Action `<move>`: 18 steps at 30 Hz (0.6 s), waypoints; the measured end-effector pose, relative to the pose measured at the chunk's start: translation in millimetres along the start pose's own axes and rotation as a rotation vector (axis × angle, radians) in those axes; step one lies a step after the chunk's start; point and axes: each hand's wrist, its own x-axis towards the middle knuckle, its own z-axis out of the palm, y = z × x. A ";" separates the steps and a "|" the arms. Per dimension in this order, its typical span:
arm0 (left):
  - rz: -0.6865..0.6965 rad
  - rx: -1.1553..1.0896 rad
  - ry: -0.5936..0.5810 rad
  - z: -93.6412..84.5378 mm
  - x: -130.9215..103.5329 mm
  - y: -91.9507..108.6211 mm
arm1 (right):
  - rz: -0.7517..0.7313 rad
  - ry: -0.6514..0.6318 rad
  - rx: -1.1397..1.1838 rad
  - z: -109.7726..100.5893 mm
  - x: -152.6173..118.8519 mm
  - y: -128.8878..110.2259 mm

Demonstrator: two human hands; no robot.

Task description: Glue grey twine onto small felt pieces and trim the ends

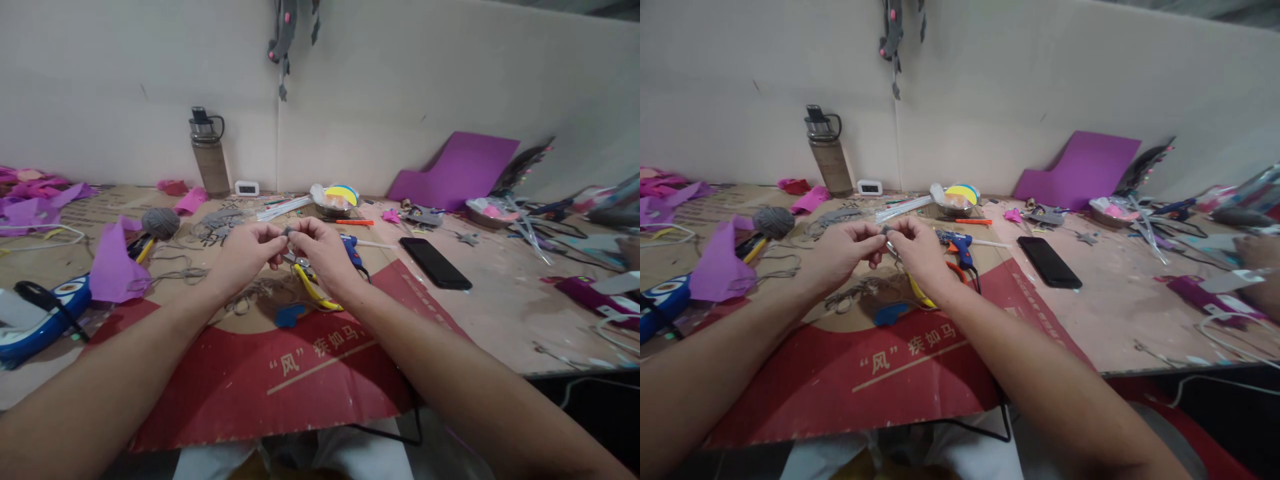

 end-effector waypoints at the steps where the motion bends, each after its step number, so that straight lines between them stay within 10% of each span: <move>1: 0.008 0.011 -0.002 0.2 -0.3 -0.8 | 0.012 -0.001 0.025 0.5 -0.5 -0.3; 7: 0.042 0.117 0.000 1.4 -3.1 -2.4 | 0.130 0.023 0.204 3.8 -1.9 -1.7; 18: -0.235 -0.364 -0.060 3.8 3.8 -13.5 | 0.192 -0.066 0.260 -4.9 -5.0 -0.6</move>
